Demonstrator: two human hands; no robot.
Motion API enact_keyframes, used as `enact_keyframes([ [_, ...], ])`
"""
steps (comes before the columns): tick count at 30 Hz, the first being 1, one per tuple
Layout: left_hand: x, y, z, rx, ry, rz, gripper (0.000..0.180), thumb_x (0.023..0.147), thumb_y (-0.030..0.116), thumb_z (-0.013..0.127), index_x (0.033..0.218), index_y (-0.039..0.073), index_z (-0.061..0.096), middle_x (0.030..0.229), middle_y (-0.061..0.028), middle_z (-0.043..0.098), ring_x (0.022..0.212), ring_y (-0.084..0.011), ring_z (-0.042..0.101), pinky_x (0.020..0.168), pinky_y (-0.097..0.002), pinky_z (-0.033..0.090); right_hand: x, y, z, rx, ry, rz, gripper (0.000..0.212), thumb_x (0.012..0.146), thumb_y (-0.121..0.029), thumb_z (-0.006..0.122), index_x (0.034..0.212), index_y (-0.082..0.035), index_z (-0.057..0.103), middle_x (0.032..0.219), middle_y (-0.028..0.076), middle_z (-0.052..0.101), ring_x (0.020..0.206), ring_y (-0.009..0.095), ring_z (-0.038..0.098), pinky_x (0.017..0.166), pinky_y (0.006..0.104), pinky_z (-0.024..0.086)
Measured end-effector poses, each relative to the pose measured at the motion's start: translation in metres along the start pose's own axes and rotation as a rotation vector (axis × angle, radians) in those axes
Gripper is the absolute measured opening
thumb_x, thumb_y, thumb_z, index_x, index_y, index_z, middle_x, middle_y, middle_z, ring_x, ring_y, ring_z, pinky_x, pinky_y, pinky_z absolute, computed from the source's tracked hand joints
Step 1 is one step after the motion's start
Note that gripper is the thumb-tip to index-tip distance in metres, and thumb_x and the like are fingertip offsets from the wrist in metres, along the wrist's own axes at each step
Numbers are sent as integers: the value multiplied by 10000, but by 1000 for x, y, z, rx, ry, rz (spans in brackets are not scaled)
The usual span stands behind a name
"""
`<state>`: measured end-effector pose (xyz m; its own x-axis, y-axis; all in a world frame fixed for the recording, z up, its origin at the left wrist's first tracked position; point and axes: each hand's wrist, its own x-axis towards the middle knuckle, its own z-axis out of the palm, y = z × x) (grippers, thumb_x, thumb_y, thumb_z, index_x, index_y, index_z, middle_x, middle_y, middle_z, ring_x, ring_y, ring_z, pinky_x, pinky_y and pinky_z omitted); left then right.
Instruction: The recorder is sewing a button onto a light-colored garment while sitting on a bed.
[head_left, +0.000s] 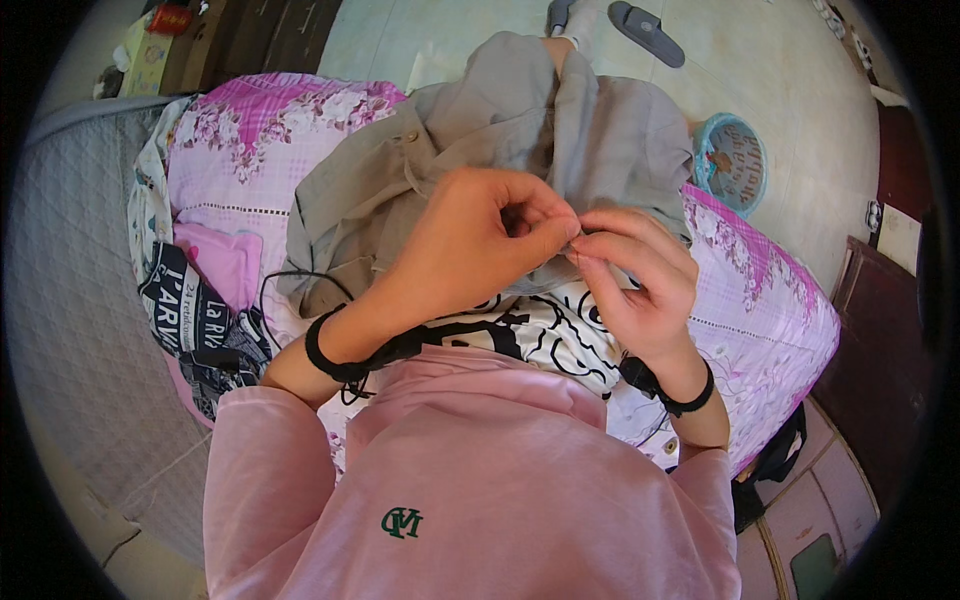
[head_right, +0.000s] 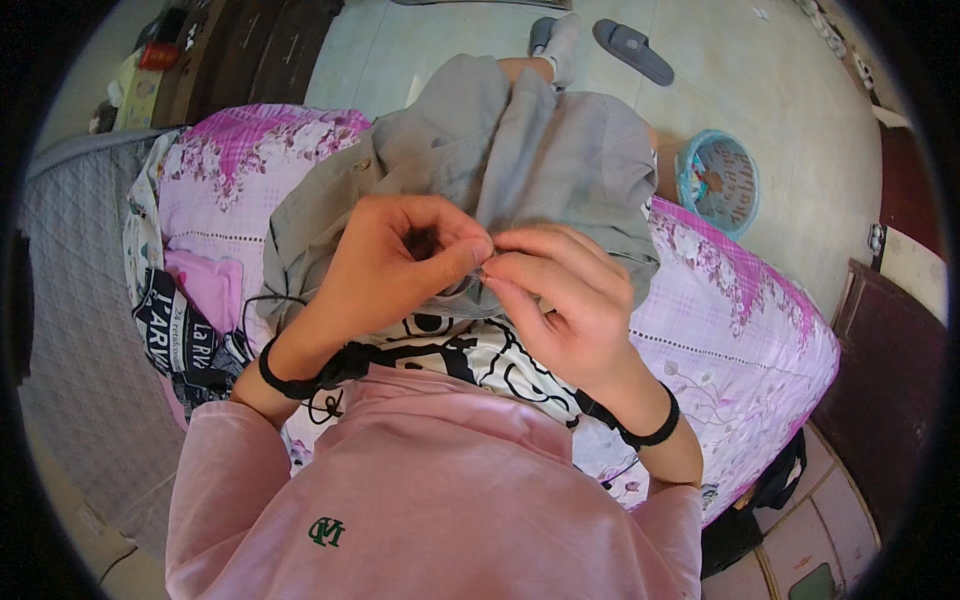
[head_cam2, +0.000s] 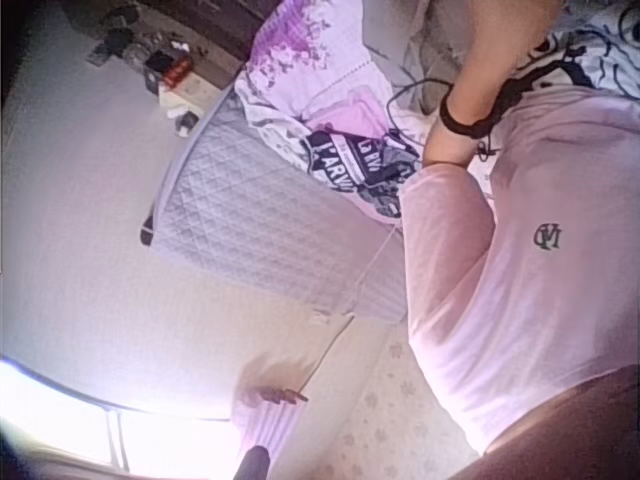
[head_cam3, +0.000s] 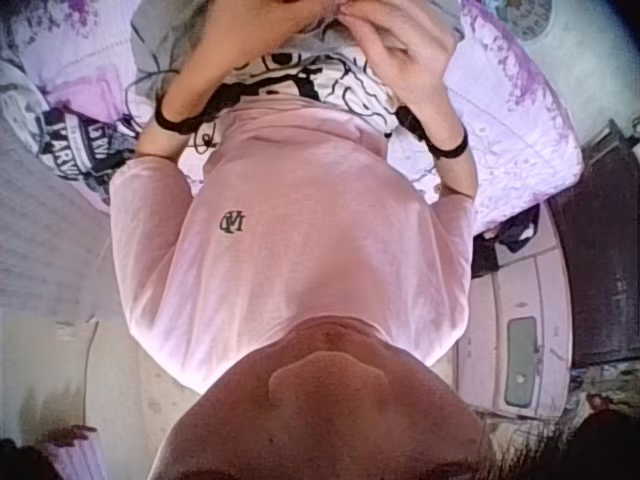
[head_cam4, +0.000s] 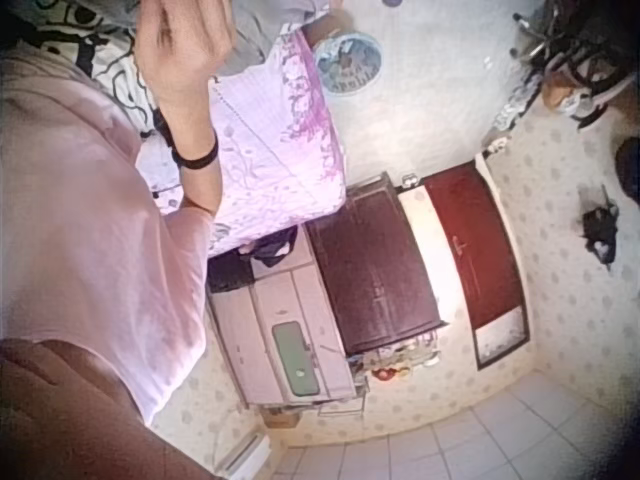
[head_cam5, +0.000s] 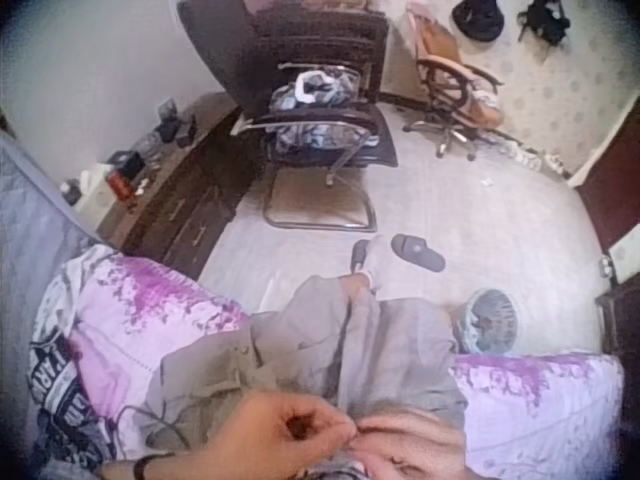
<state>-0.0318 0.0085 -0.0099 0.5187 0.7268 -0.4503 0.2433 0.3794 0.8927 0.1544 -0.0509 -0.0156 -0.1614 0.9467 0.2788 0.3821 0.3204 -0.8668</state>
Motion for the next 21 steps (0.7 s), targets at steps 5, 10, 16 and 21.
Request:
enact_keyframes([
  [5,2,-1,7,31,39,67,114,861,78,696,897,-30,690,730,28,639,635,-8,528,547,-167,404,3,5,1,-311,142,-294,109,688,40,693,775,-16,661,917,101,656,849,297,622,713,398,485],
  [10,1,0,13,123,161,125,108,858,71,697,907,-25,692,748,31,642,665,-9,533,573,-176,420,-9,-2,-4,85,514,-279,97,894,-76,595,934,-40,514,846,141,636,875,304,627,701,442,501],
  [16,-10,-6,-2,349,251,398,99,794,21,727,888,5,703,747,-46,676,638,-84,589,576,-223,446,-77,15,-145,335,810,65,86,1003,-96,449,993,-21,489,863,140,608,766,266,577,703,353,483],
  [21,-8,-4,-7,485,154,654,173,694,-56,744,844,16,696,779,-78,689,640,-184,610,580,-272,462,-219,35,-259,-394,895,420,111,986,-94,525,1055,-9,506,853,85,617,775,145,579,675,262,464],
])
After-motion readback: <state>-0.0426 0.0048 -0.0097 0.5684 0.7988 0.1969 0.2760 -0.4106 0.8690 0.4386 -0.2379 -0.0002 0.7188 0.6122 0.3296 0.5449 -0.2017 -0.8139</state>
